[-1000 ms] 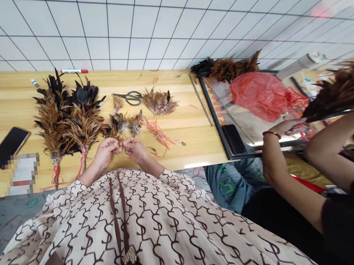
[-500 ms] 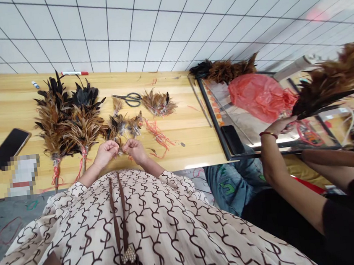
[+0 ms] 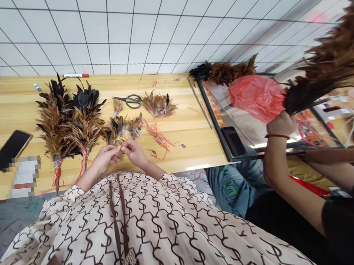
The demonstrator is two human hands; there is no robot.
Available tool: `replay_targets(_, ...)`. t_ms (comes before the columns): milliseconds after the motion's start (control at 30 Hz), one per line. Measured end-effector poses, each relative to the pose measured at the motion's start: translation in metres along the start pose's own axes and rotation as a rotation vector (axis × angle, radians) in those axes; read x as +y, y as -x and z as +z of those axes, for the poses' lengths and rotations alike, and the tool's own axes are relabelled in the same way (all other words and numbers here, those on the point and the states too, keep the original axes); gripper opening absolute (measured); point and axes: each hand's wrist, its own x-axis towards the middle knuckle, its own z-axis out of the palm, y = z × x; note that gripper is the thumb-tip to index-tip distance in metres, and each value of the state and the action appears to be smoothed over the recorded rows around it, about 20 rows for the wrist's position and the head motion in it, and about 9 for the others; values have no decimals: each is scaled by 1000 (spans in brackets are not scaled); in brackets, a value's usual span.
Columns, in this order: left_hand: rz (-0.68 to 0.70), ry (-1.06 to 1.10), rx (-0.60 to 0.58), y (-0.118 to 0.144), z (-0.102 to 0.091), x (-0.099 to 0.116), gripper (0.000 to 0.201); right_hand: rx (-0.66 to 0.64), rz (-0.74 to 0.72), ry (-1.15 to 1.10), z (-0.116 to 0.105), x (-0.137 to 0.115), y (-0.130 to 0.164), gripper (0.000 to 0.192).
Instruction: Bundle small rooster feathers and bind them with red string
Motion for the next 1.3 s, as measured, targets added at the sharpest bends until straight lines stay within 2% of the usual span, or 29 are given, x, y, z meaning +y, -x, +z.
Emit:
replay_targets(167,53,103,-6,-2,-1,0,25,-12,-4,-15,2,0,2,25)
replay_targets(333,130,140,35,-6,-3,1,27,167,108,-37,-1,0,0,30)
replay_targets(400,176,124,38,-7,-2,0,28,140,156,-53,0,-1,0,32)
replay_targets(533,218,48,32,-8,2,-3,28,-5,259,-140,4,-5,1,38)
replay_targets(600,219,21,32,-8,4,-5,27,-28,258,-149,6,-6,1,39)
replay_targets(800,216,-56,29,-7,5,-6,24,85,261,-128,7,-1,-3,43)
replay_targets(1133,201,-104,39,-11,4,-10,26,128,257,-132,6,-1,-5,47)
replay_targets(1300,180,-91,73,-13,1,-12,29,165,214,-68,-8,3,-13,43)
